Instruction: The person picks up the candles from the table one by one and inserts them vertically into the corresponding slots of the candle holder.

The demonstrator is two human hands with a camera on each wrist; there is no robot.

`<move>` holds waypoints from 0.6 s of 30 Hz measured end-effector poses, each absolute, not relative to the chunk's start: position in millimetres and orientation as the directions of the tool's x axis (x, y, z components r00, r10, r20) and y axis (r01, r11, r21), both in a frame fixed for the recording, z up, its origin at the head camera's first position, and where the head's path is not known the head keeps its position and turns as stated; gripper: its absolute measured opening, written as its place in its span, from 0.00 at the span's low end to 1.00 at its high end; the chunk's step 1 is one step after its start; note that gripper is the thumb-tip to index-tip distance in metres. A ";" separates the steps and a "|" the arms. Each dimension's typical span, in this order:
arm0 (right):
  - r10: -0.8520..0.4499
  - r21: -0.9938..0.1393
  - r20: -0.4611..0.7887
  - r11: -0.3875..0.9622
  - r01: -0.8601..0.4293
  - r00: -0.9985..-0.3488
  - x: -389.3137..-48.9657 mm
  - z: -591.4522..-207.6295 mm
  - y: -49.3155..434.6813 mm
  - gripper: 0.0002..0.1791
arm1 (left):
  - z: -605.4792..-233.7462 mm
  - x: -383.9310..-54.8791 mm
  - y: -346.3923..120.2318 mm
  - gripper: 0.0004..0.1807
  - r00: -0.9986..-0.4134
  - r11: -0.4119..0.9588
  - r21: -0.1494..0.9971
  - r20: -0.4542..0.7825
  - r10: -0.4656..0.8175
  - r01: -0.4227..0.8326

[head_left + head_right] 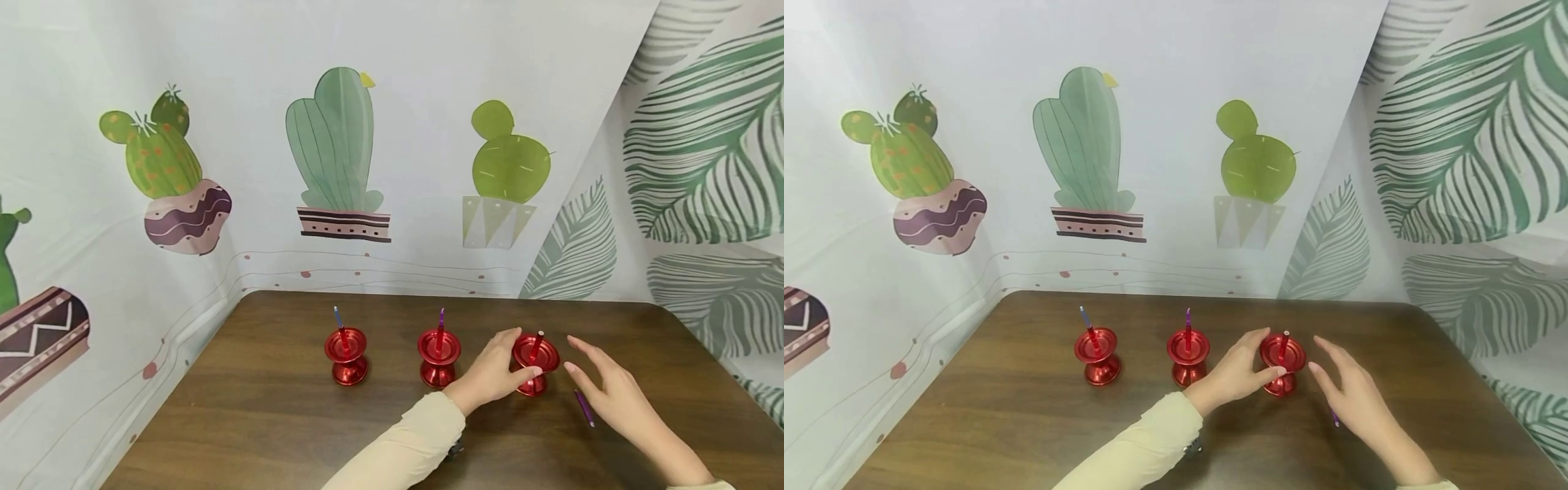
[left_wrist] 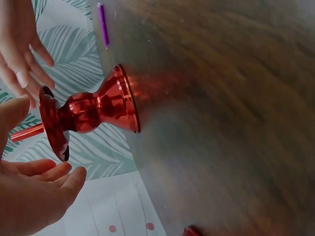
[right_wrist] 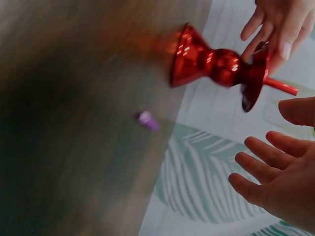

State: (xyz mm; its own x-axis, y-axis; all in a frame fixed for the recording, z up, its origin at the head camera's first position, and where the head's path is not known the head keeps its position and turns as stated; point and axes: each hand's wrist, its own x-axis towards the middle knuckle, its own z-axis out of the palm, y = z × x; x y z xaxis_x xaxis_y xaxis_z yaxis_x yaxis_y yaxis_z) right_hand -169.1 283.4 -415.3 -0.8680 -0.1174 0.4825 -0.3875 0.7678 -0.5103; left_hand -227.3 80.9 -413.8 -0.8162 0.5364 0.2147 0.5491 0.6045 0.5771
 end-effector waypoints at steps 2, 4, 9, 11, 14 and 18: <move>-0.122 -0.497 0.476 0.779 -0.381 -0.871 -169.5 -420.3 287.7 0.25 | -414.6 -227.5 82.8 0.39 -0.825 0.616 0.578 0.201 0.528 0.535; -0.128 -0.479 0.466 0.796 -0.371 -0.875 -169.2 -424.7 292.2 0.25 | -414.7 -228.1 84.7 0.40 -0.827 0.623 0.573 0.196 0.527 0.533; -0.167 -0.472 0.358 0.817 -0.333 -0.919 -166.8 -434.5 302.5 0.28 | -414.2 -231.7 87.0 0.40 -0.822 0.636 0.550 0.185 0.539 0.541; -0.183 -0.473 0.285 0.827 -0.304 -0.941 -165.7 -437.1 304.8 0.30 | -415.2 -233.5 86.7 0.40 -0.821 0.642 0.541 0.180 0.542 0.543; -0.194 -0.458 0.177 0.851 -0.255 -0.965 -165.3 -439.9 307.3 0.32 | -416.8 -234.7 85.6 0.39 -0.823 0.657 0.523 0.179 0.539 0.544; -0.203 -0.444 0.024 0.875 -0.193 -0.979 -167.3 -441.0 311.4 0.34 | -416.5 -234.7 85.1 0.38 -0.827 0.670 0.508 0.178 0.533 0.542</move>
State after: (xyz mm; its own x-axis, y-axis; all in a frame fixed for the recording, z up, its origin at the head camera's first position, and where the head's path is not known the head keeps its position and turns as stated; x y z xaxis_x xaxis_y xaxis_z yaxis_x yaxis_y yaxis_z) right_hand -167.3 311.4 -441.0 -0.9788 -0.2033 0.0242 -0.1927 0.8752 -0.4437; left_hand -234.7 85.1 -416.5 -0.8268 0.5334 0.1784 0.5417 0.6696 0.5081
